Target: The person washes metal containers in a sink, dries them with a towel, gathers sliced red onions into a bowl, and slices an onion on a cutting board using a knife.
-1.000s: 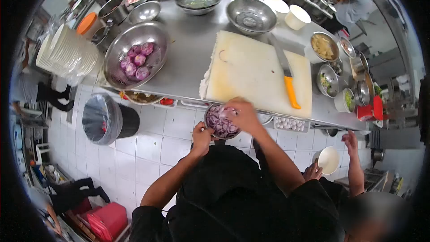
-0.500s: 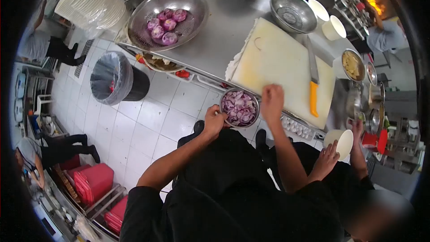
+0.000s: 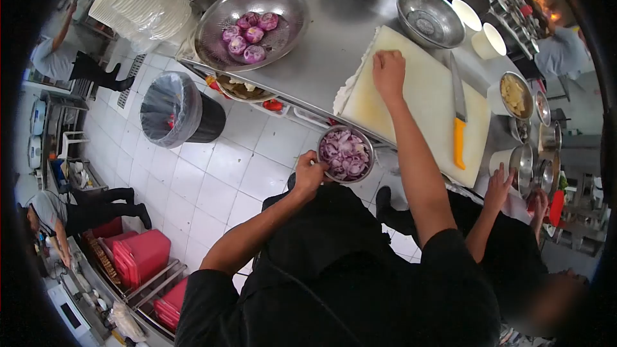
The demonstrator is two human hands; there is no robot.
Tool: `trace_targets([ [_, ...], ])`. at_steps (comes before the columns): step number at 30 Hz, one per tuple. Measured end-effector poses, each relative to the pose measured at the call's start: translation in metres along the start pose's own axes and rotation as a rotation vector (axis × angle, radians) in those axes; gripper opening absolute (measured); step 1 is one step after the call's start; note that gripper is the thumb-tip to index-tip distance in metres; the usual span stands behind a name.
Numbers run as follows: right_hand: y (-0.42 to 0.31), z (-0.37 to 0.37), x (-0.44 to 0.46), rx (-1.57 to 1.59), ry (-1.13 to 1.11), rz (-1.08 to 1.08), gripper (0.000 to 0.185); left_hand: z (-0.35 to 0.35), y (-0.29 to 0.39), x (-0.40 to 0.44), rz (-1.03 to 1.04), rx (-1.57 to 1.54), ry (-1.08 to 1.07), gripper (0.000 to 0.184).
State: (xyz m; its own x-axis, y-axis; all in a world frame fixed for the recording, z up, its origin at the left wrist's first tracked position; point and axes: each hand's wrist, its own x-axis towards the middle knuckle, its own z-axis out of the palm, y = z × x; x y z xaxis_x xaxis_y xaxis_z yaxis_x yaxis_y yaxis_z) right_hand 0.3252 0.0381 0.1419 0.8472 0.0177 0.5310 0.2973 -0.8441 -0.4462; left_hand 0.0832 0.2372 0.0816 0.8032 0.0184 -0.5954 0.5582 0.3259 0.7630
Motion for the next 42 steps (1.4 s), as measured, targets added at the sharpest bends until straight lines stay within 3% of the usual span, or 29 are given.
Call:
trace_targets([
  [2, -0.03, -0.015, -0.027, 0.073, 0.007, -0.016, 0.006, -0.002, 0.0, 0.004, -0.01, -0.032, -0.008, 0.011],
  [4, -0.069, -0.043, -0.062, 0.035, -0.152, 0.024, 0.004, -0.001, -0.001, 0.005, -0.017, -0.123, -0.028, 0.011],
  [6, -0.074, -0.049, -0.12, 0.023, -0.179, -0.154, 0.019, 0.0, -0.003, 0.01, -0.004, -0.09, -0.003, 0.01],
  [8, -0.092, -0.062, -0.161, 0.313, -0.366, -0.168, 0.021, -0.002, -0.007, 0.011, 0.005, -0.081, 0.024, 0.01],
  [9, -0.093, -0.065, -0.165, 0.285, -0.355, -0.146, 0.021, -0.003, -0.008, 0.011, 0.01, -0.085, 0.036, 0.011],
  [12, -0.072, -0.082, -0.146, 0.153, -0.255, 0.023, 0.022, -0.006, -0.006, 0.014, -0.043, -0.097, 0.021, 0.014],
  [15, -0.002, -0.095, -0.083, -0.146, -0.114, 0.206, 0.025, -0.007, -0.011, 0.015, -0.032, -0.046, -0.01, 0.011],
  [16, -0.003, -0.106, -0.065, 0.088, 0.097, 0.246, 0.003, -0.007, -0.008, 0.013, -0.033, -0.039, -0.017, 0.011],
  [19, 0.053, -0.079, -0.065, -0.153, 0.274, 0.217, 0.001, -0.006, -0.004, 0.004, -0.055, -0.035, -0.027, 0.011],
  [20, 0.049, -0.076, -0.072, -0.312, 0.216, 0.254, 0.003, -0.007, -0.005, 0.003, -0.058, -0.024, -0.021, 0.011],
  [22, 0.026, -0.061, -0.092, -0.18, -0.017, 0.364, 0.017, -0.006, 0.0, 0.003, -0.066, -0.012, 0.003, 0.011],
  [23, -0.001, -0.057, -0.102, -0.132, 0.021, 0.175, 0.012, -0.003, 0.005, -0.002, -0.078, -0.01, 0.019, 0.011],
  [24, -0.035, -0.054, -0.113, -0.082, 0.065, -0.015, 0.019, -0.003, 0.009, -0.004, -0.088, -0.007, 0.034, 0.011],
  [25, -0.068, -0.054, -0.132, -0.058, 0.032, 0.015, 0.014, -0.007, 0.009, -0.003, -0.08, -0.003, 0.043, 0.012],
  [27, -0.097, -0.048, -0.174, 0.289, -0.402, -0.054, 0.015, -0.011, 0.004, 0.0, -0.074, 0.007, 0.043, 0.012],
  [29, -0.118, -0.05, -0.207, 0.539, -0.474, 0.036, 0.021, -0.011, 0.014, -0.004, -0.1, -0.022, 0.046, 0.012],
  [30, -0.097, -0.042, -0.212, 0.473, -0.528, -0.001, 0.022, -0.012, 0.02, -0.008, -0.112, -0.038, 0.054, 0.012],
  [33, -0.097, -0.091, -0.153, 0.233, -0.429, 0.209, 0.019, -0.019, 0.03, -0.023, -0.093, -0.065, 0.084, 0.01],
  [35, -0.084, -0.119, -0.114, 0.15, -0.314, 0.228, 0.018, -0.03, 0.036, -0.031, -0.076, -0.053, 0.086, 0.01],
  [39, -0.047, -0.156, -0.085, 0.184, -0.046, 0.291, 0.017, -0.045, 0.089, -0.076, -0.163, -0.045, 0.133, 0.011],
  [42, -0.032, -0.16, -0.081, 0.239, 0.081, 0.351, 0.016, -0.035, 0.141, -0.101, -0.117, -0.007, 0.118, 0.013],
])
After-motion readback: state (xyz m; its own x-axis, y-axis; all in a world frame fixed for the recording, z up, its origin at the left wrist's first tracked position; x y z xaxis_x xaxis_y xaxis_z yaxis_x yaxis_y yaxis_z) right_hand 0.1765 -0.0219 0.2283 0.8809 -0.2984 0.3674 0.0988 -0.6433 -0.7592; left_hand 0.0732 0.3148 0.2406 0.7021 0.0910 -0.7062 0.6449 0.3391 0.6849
